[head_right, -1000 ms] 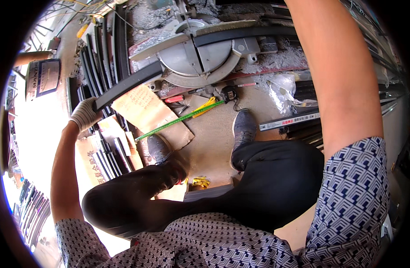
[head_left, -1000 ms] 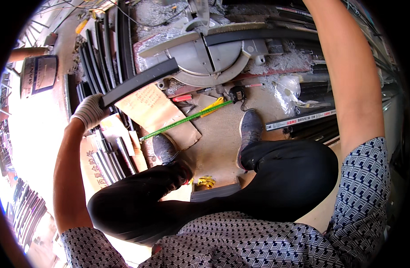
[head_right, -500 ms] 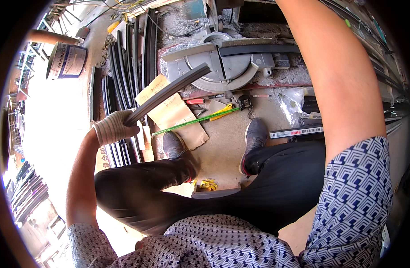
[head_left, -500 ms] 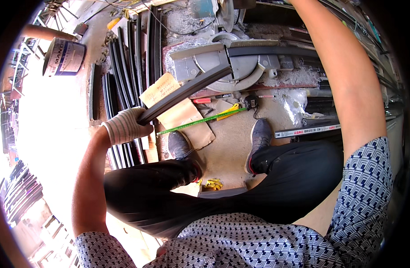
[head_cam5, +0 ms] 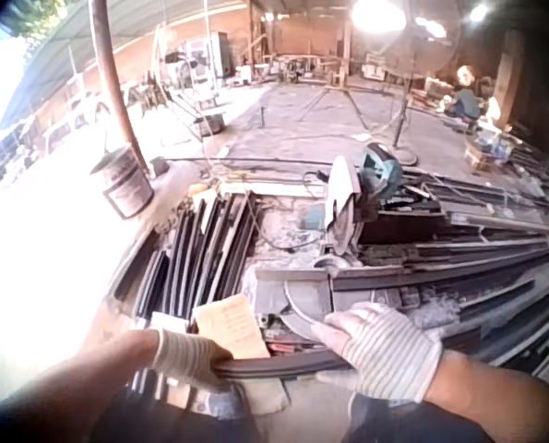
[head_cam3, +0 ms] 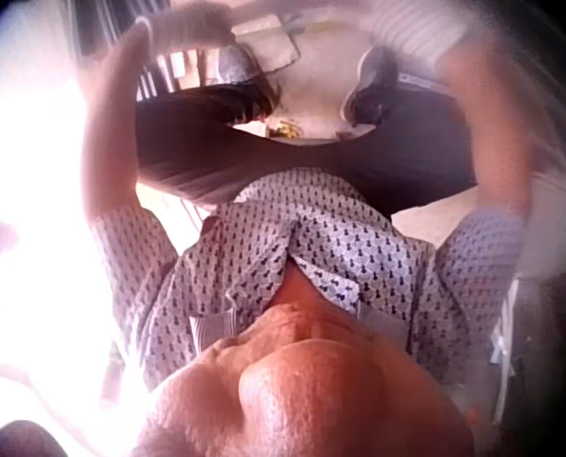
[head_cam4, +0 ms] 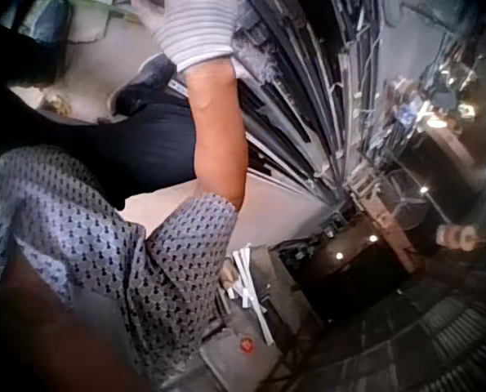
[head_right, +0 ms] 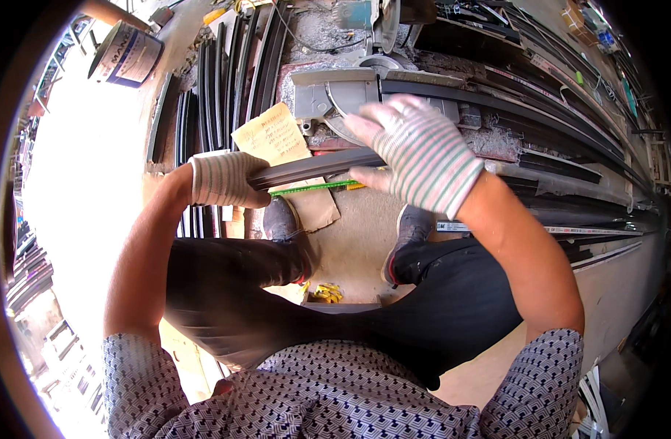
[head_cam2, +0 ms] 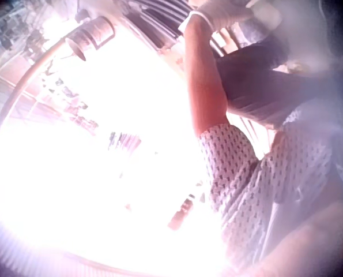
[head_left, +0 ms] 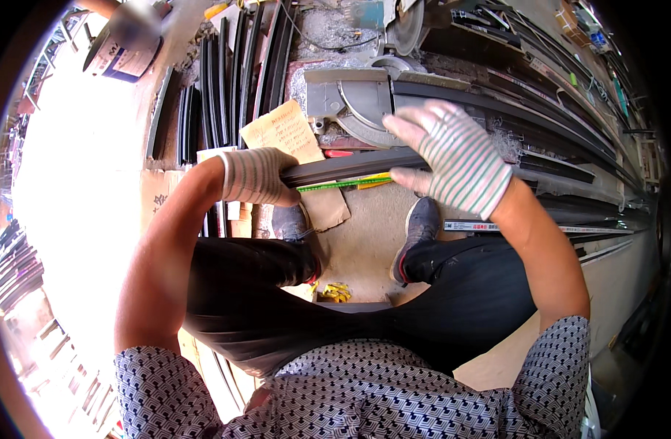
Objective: The person measures a long metal profile with a tape measure and marks it with a marker. They then place the profile on a miter saw, cut it, and write the measurement on a piece of cardboard. The process is repeated for another profile.
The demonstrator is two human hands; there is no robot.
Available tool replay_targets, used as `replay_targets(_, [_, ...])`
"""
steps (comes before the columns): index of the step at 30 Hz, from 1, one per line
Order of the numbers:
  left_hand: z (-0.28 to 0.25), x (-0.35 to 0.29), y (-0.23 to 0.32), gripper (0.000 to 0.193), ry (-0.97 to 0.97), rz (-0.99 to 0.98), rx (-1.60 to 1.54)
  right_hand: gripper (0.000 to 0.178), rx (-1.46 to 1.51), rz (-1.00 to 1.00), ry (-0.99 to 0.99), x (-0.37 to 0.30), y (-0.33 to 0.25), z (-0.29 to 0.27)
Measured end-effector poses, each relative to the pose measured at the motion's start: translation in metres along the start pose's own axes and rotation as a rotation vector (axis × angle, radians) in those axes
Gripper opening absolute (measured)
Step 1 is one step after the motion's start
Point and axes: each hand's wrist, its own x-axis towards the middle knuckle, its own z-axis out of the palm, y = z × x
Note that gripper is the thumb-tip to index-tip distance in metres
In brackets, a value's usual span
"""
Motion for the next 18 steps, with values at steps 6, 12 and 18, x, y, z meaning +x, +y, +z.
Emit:
replay_targets(6, [-0.003, 0.000, 0.005, 0.034, -0.084, 0.039, 0.060, 0.043, 0.005, 0.124, -0.221, -0.025, -0.020, 0.000])
replay_targets(12, [-0.002, 0.007, -0.017, 0.045, 0.484, 0.295, 0.114, 0.043, 0.310, 0.406, -0.405, -0.020, -0.029, 0.004])
replay_targets(18, [-0.010, -0.024, 0.007, 0.024, 0.889, 0.400, -0.086, 0.055, 0.699, 0.667, -0.370, -0.030, -0.006, 0.030])
